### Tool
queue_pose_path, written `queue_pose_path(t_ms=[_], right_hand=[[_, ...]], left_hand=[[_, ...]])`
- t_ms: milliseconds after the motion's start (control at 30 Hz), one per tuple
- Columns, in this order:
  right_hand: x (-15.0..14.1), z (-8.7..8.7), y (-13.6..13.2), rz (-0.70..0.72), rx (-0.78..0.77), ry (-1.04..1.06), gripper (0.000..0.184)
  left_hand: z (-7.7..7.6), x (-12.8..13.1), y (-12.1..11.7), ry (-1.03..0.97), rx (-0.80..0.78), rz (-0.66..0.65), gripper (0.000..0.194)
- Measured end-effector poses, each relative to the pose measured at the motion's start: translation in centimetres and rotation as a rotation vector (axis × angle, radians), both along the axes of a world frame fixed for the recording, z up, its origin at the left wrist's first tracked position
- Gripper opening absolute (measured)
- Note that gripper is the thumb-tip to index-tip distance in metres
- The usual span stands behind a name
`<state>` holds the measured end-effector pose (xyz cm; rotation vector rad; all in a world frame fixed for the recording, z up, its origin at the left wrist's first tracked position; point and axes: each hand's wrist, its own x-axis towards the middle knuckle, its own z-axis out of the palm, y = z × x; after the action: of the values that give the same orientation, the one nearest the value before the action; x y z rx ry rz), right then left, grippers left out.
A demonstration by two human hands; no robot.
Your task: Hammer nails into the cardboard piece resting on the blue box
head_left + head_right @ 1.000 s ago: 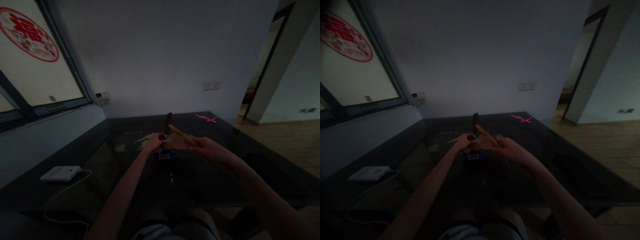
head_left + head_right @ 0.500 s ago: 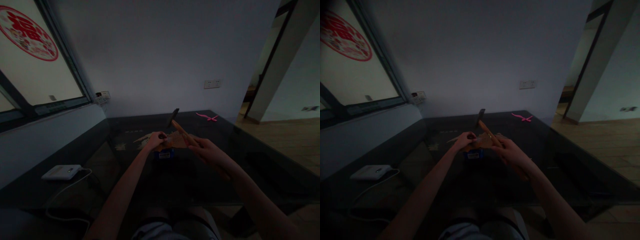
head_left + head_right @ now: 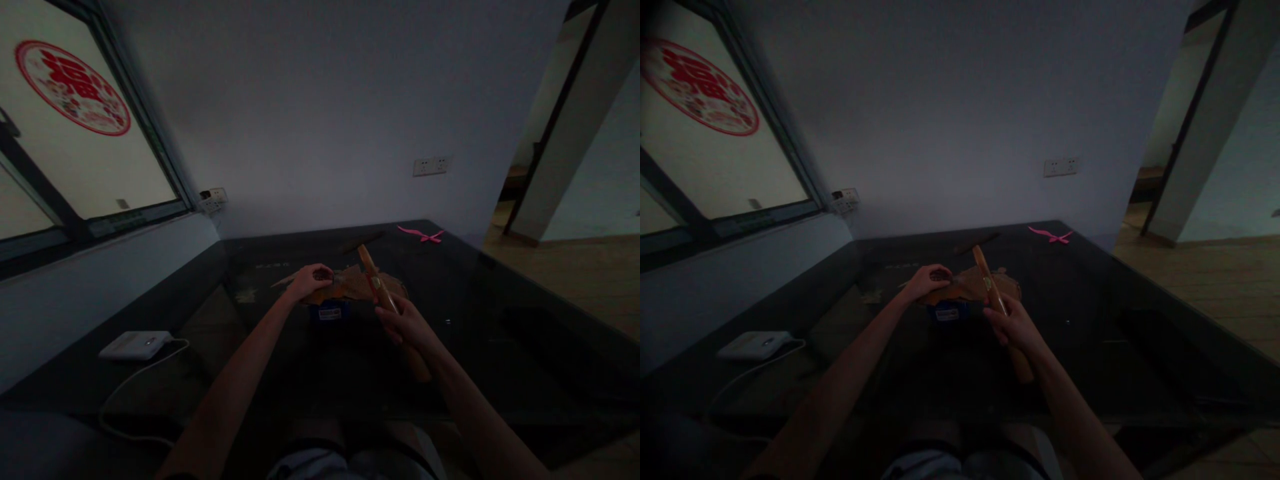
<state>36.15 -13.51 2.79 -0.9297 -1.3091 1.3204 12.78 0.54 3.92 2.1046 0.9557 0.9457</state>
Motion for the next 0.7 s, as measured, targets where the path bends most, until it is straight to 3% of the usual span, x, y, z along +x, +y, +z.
queue_pose_path(t_ms=[367, 700], right_hand=[[-0.2, -0.7, 0.1, 0.007, 0.024, -0.013, 0.036], [-0.3, -1.1, 0.2, -0.057, 0.027, -0.064, 0.033]], left_hand=[[-0.5, -0.6, 0.0, 0.103, 0.145, 0.135, 0.017], [-0.2, -0.2, -0.1, 0.148, 0.193, 0.151, 0.014]])
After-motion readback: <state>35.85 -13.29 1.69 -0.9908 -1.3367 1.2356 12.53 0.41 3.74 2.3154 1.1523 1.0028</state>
